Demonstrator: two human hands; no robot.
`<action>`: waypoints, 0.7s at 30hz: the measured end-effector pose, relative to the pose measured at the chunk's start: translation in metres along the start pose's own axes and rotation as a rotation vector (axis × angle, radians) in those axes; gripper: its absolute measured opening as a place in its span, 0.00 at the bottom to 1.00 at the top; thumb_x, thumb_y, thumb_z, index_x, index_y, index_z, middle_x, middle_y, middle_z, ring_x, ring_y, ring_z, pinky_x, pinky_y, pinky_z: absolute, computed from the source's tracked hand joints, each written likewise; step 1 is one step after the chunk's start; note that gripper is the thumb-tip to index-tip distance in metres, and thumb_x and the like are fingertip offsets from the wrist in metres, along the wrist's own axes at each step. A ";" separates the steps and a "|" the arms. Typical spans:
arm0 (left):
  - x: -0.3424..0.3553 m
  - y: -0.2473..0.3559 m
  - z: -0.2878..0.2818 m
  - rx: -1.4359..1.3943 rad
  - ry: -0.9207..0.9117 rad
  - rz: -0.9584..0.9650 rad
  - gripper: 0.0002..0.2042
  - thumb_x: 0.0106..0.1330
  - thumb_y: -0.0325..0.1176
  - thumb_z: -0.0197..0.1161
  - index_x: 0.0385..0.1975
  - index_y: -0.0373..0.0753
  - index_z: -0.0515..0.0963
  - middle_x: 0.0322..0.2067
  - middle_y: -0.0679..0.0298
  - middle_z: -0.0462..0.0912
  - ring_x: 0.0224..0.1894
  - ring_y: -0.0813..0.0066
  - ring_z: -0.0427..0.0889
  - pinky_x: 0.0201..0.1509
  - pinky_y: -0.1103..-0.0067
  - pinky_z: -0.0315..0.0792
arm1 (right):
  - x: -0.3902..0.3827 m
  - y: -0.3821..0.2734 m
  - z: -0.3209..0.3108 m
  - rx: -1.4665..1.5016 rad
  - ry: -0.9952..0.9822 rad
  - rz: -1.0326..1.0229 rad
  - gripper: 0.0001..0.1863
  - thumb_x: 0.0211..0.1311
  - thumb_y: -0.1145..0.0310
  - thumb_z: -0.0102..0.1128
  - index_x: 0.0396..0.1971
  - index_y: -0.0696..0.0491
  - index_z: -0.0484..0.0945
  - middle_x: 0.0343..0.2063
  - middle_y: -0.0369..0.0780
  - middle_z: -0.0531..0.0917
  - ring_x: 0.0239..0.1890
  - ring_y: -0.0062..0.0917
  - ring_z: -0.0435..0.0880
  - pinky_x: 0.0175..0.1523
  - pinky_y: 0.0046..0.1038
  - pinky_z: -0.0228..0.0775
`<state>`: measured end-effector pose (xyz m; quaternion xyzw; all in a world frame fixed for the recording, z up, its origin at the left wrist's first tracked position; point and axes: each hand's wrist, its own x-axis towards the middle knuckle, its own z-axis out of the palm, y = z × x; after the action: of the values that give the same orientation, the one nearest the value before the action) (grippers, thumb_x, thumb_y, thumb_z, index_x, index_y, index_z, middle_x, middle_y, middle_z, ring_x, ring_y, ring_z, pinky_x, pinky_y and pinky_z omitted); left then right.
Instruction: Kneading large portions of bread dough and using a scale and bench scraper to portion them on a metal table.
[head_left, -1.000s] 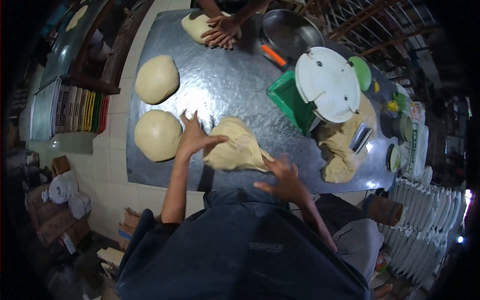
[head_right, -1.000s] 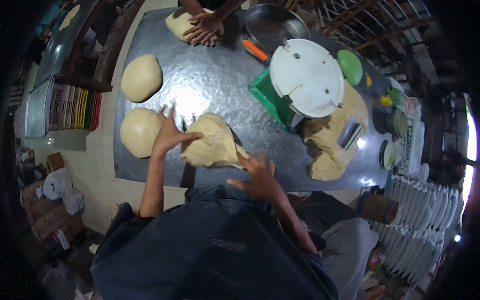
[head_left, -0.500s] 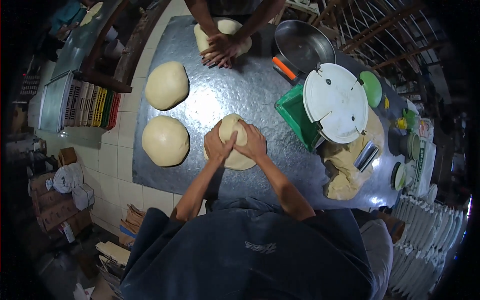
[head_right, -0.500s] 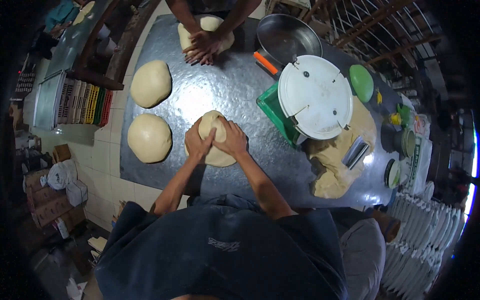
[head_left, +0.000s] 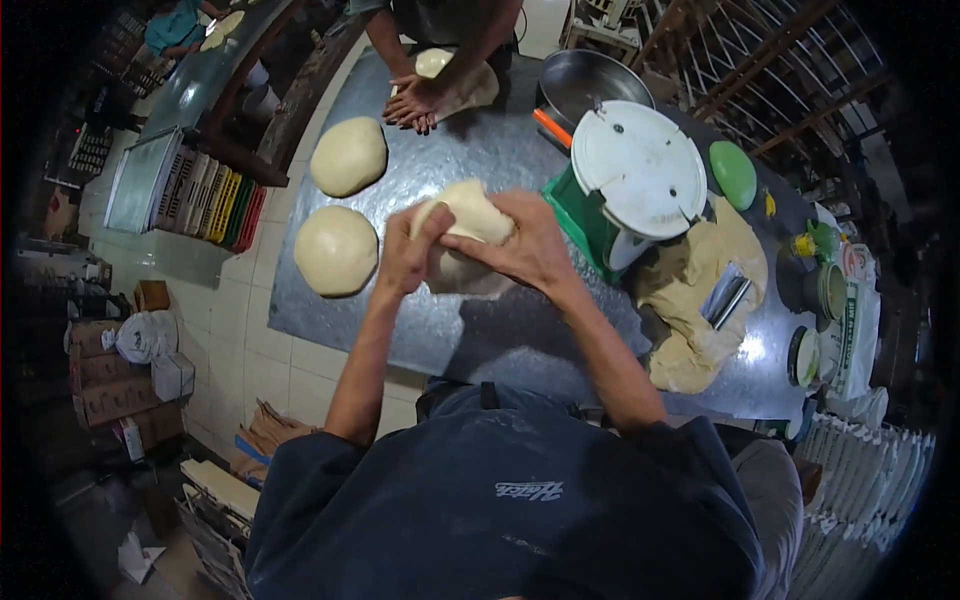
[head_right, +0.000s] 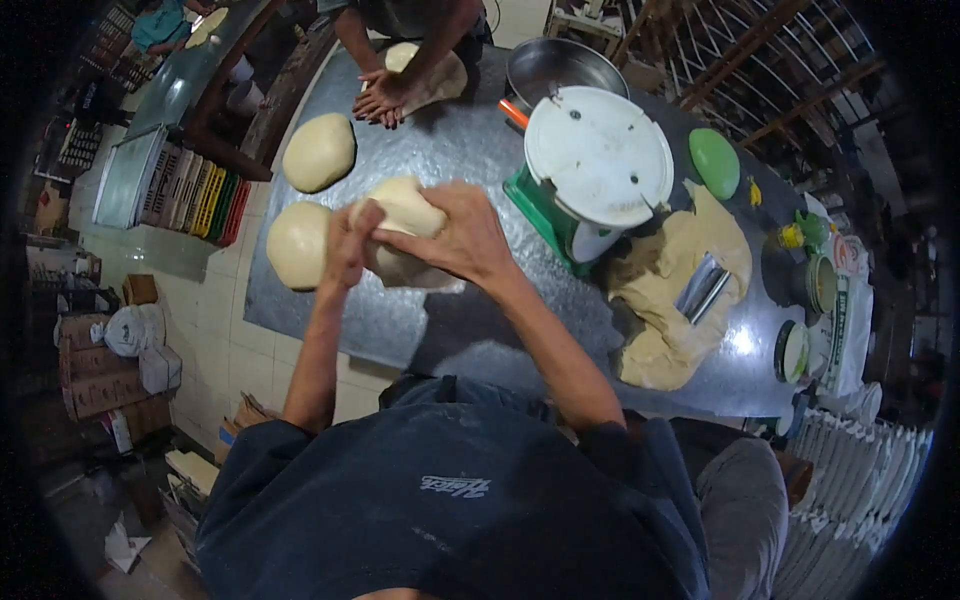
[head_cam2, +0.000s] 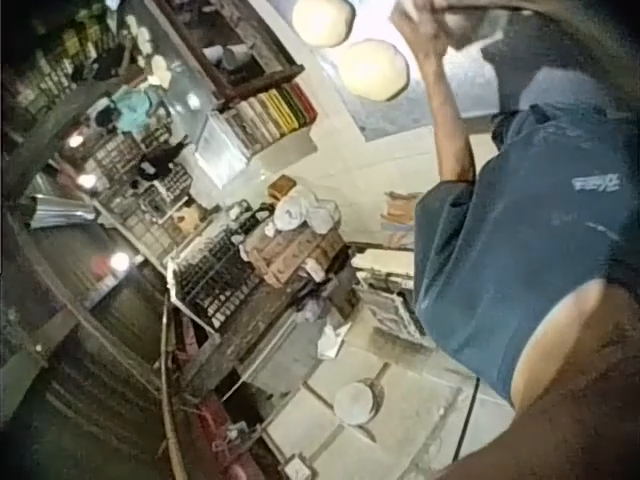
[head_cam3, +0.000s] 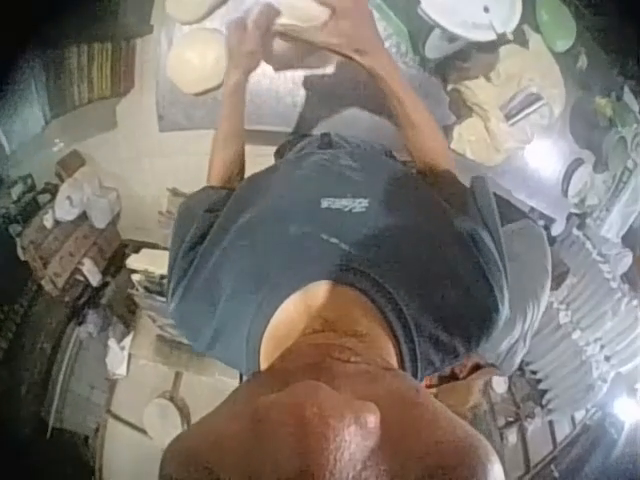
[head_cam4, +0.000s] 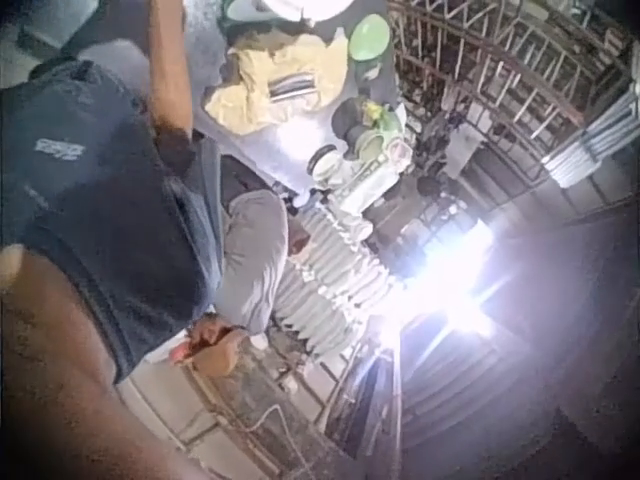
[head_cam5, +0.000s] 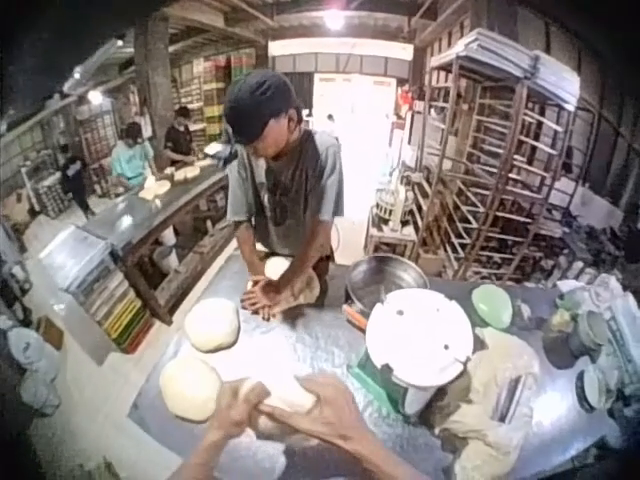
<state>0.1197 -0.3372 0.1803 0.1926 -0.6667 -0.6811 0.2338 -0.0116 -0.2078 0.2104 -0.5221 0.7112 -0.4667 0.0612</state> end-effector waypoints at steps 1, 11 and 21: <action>-0.008 0.016 0.000 0.140 0.024 0.113 0.23 0.64 0.52 0.57 0.30 0.31 0.78 0.22 0.66 0.78 0.26 0.81 0.75 0.30 0.80 0.71 | -0.001 -0.014 -0.013 -0.103 0.037 -0.111 0.25 0.39 0.46 0.72 0.25 0.54 0.80 0.22 0.41 0.77 0.28 0.36 0.77 0.40 0.36 0.67; -0.199 -0.199 0.040 0.575 -0.419 -0.694 0.29 0.69 0.56 0.42 0.50 0.33 0.74 0.45 0.42 0.78 0.41 0.49 0.80 0.46 0.67 0.71 | -0.224 0.072 0.045 -0.178 -1.325 0.351 0.38 0.60 0.36 0.46 0.48 0.60 0.78 0.50 0.52 0.77 0.55 0.48 0.73 0.63 0.43 0.58; 0.048 -0.163 -0.069 0.671 0.019 -0.036 0.23 0.69 0.45 0.51 0.61 0.40 0.66 0.58 0.50 0.67 0.55 0.55 0.72 0.59 0.69 0.66 | -0.195 0.158 0.000 0.274 0.008 0.859 0.23 0.61 0.56 0.59 0.49 0.55 0.72 0.45 0.52 0.73 0.42 0.41 0.78 0.49 0.35 0.69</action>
<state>0.1100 -0.4211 0.0175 0.2770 -0.8481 -0.4255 0.1516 -0.0325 -0.0491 0.0178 -0.1647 0.7953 -0.4911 0.3151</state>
